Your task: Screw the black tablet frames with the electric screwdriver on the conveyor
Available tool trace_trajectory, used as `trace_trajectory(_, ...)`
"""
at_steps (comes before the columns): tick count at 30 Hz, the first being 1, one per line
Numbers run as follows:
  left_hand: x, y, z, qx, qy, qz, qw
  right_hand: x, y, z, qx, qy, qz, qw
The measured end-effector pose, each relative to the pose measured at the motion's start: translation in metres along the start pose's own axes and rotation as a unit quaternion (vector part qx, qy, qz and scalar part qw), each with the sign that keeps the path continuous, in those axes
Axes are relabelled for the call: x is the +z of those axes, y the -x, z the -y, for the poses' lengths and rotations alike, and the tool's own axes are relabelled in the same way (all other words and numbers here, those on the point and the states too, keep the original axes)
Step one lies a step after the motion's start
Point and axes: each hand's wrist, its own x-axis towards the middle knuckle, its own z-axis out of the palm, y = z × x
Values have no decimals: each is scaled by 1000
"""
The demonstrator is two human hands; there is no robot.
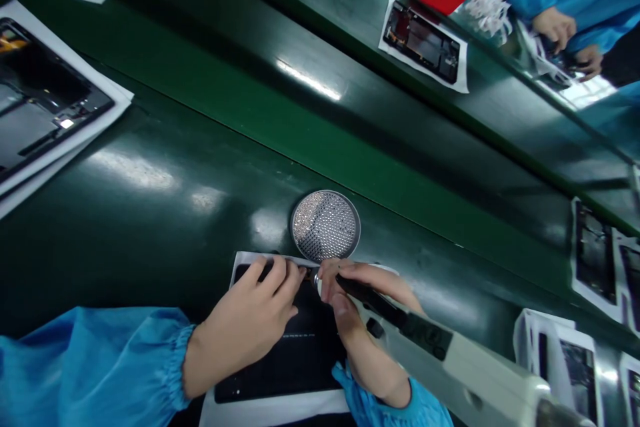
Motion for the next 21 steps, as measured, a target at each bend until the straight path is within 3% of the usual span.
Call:
trace_trajectory(7,2,-2,4,1,47,-30,998,3,0,-6,-29,-15,17,999)
trace_trajectory(13,6,-2,9,16,77,-73,994,-4,1,-1,-7,-29,32,999)
trace_trajectory(17,9,-1,8,12,86,-83,993,-9,-13,9,-39,-52,-30,997)
trace_trajectory(21,10,0,7,-7,117,-86,989,-4,-30,3,-72,-50,-69,994)
